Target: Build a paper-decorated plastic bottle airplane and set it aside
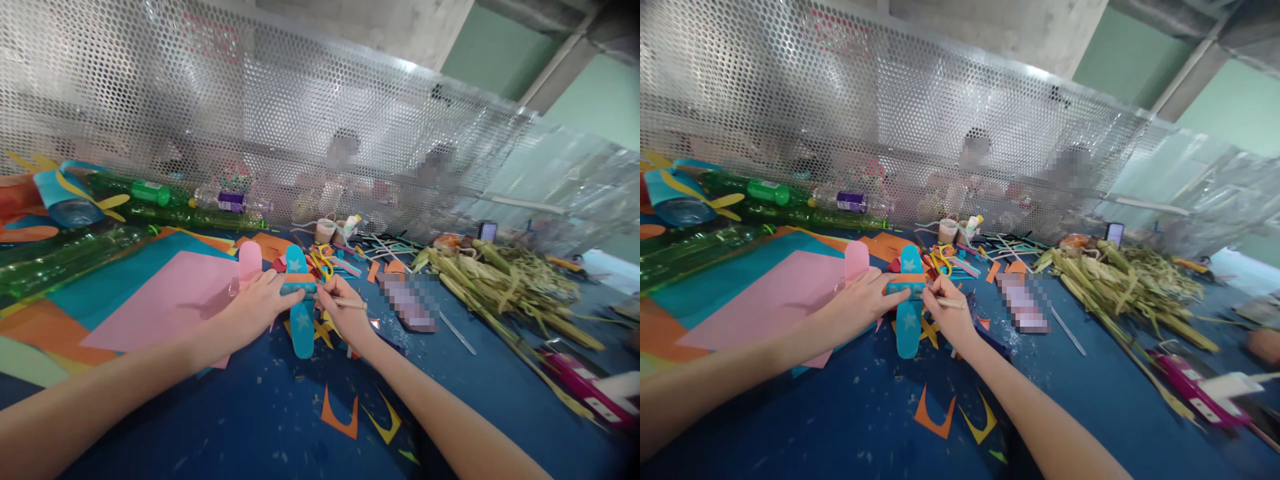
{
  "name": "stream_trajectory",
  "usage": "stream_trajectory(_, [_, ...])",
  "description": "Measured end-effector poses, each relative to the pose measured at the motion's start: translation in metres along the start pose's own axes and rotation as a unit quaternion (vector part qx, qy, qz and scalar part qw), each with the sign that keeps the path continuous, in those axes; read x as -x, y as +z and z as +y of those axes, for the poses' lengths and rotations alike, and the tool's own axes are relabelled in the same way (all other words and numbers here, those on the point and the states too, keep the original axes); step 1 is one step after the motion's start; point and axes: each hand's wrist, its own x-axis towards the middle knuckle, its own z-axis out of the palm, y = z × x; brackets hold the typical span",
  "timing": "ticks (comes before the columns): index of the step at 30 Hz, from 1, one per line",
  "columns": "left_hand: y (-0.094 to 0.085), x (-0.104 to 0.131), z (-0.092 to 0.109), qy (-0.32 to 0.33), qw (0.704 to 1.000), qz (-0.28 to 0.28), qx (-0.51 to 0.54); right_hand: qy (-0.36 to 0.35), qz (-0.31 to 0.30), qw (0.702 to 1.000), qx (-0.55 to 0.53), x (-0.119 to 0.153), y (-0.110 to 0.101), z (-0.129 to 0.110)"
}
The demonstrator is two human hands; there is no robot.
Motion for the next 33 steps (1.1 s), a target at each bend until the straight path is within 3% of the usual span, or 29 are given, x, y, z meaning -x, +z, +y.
stream_trajectory(9, [0.0042,-0.0006,-0.0017,0.006,1.0,0.02,0.012,-0.005,-0.007,1.0,0.006,0.0001,-0.0013,-0.001])
stream_trajectory(33, [0.0011,-0.0015,-0.0002,0.007,1.0,0.008,0.002,-0.009,-0.003,1.0,0.016,-0.0005,-0.0015,0.0])
